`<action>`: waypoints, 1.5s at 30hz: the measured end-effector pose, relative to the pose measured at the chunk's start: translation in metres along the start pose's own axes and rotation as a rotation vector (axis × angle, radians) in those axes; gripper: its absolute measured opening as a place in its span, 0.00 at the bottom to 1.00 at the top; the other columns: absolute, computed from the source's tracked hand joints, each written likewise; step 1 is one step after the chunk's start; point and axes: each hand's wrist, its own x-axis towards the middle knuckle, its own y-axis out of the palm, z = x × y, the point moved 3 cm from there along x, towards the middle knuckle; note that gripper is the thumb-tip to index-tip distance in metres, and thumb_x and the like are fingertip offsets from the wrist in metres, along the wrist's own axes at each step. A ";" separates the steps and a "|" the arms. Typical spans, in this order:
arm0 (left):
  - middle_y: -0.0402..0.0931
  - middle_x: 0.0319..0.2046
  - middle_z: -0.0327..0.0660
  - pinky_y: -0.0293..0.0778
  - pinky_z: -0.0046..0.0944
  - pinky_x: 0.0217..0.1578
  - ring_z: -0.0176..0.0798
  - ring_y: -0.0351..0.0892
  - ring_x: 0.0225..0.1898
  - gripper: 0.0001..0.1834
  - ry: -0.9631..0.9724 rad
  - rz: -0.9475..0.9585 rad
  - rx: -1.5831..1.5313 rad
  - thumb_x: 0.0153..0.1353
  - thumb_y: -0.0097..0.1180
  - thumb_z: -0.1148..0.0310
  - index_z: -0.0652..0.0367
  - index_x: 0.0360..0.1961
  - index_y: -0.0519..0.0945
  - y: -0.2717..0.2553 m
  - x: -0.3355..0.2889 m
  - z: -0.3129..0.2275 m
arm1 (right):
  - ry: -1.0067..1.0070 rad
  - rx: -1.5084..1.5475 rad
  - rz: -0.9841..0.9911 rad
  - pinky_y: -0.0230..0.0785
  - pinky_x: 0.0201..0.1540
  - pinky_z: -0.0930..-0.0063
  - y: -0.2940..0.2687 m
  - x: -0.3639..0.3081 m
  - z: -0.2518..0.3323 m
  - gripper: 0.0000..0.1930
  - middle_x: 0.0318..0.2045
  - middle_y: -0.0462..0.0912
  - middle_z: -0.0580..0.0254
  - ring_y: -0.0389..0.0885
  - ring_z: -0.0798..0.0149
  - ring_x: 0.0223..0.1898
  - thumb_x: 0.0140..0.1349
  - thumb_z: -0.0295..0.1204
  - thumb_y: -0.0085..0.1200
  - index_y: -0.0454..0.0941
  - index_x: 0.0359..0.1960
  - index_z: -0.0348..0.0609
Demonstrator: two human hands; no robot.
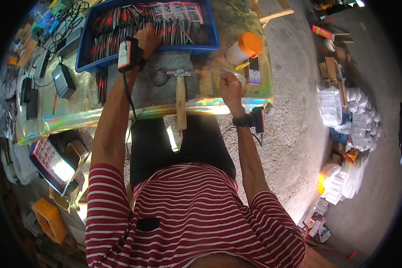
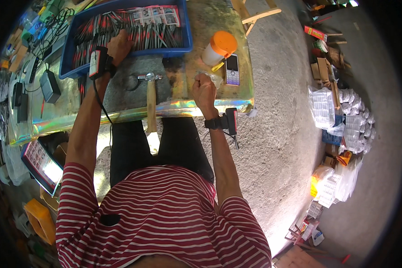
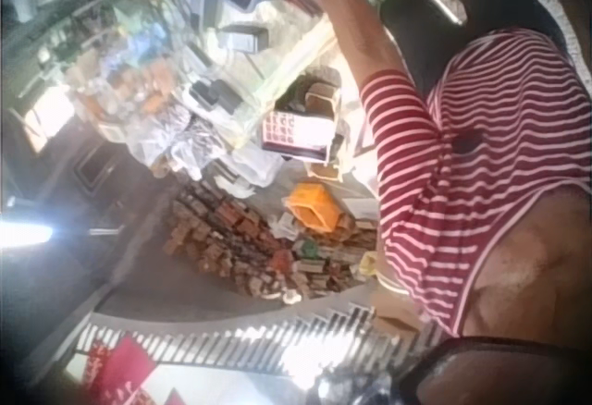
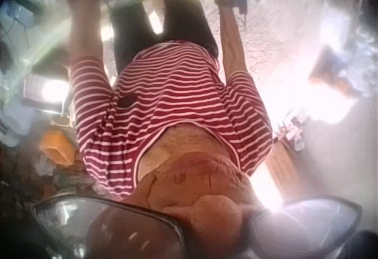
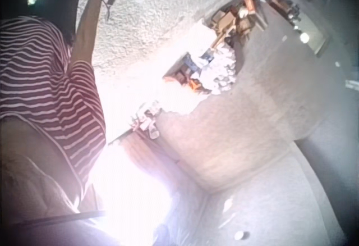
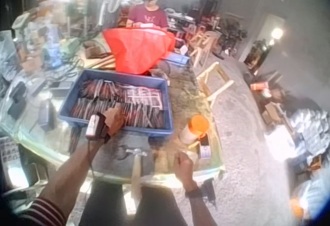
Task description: The person joins small metal parts by hand and using a hammer, picking them from a container on a table.
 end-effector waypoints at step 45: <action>0.73 0.23 0.52 0.66 0.50 0.30 0.56 0.71 0.29 0.10 -0.467 -0.189 0.065 0.47 0.51 0.65 0.60 0.28 0.70 -0.092 -0.160 0.115 | -0.191 -0.320 0.237 0.62 0.28 0.55 0.011 0.029 -0.009 0.13 0.21 0.72 0.43 0.72 0.43 0.27 0.50 0.36 0.45 0.65 0.25 0.37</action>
